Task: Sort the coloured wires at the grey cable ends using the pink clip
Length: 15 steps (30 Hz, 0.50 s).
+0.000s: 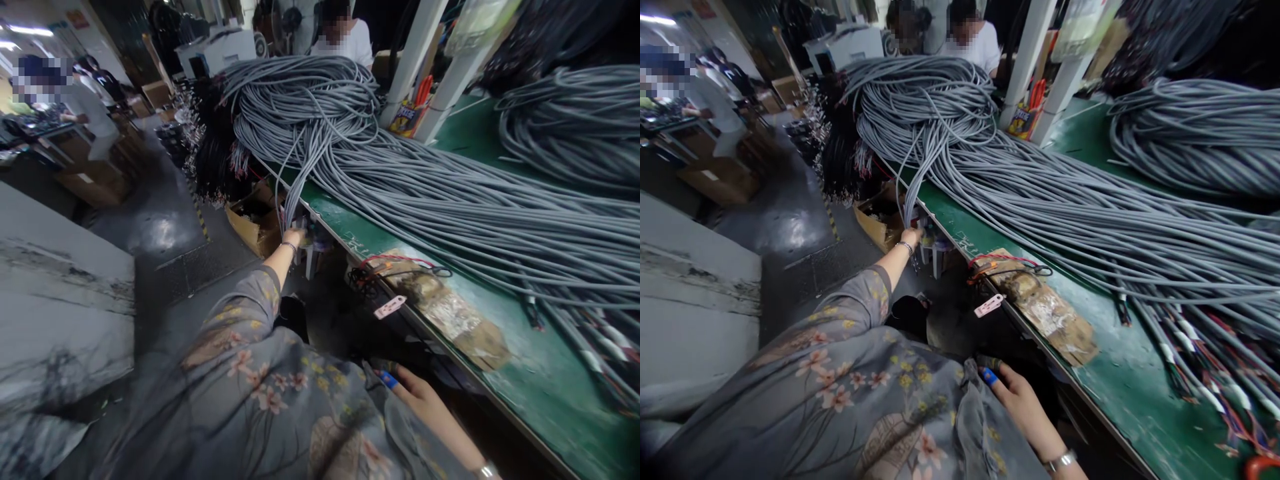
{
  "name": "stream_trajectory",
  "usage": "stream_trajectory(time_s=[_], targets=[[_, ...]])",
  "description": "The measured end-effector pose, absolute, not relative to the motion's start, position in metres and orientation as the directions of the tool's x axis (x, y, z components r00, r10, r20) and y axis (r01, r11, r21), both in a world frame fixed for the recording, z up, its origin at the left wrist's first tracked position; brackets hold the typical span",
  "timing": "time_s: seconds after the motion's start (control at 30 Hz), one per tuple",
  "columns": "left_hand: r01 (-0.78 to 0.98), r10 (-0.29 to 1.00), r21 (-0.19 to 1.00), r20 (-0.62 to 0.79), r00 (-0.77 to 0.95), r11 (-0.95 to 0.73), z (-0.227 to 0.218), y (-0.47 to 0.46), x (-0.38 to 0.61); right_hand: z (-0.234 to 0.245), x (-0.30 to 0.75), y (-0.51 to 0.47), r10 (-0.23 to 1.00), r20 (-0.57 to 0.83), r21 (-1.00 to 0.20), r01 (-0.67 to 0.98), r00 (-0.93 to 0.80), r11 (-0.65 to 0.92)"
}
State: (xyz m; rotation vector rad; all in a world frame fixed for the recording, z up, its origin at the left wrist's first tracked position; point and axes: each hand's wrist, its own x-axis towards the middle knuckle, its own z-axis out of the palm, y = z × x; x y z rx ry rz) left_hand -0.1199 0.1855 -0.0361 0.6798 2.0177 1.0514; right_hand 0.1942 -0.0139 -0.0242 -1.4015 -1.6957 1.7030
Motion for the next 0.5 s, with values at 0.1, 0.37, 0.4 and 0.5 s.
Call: stream_trajectory(time_s=[0.1, 0.37, 0.4, 0.5], targets=[[-0.132, 0.716, 0.871, -0.468, -0.518, 0.473, -0.030, 0.149, -0.110, -0.025, 0.192, -0.010, 0.800, -0.374, -0.907, 0.364, -0.470, -0.210], [-0.876, 0.874, 0.380, -0.477, 0.090, 0.297, 0.007, 0.024, -0.081, -0.012, 0.178, -0.008, 0.790, -0.352, -0.914, 0.368, -0.502, -0.173], [-0.872, 0.869, 0.347, -0.469, 0.157, 0.345, 0.016, 0.015, -0.075, -0.012, 0.176, -0.008, 0.788, -0.343, -0.917, 0.363, -0.511, -0.164], [-0.812, 0.849, 0.313, -0.379, 0.368, 0.492, 0.054, -0.002, -0.055, -0.017, 0.175, -0.011, 0.784, -0.313, -0.920, 0.375, -0.536, -0.111]])
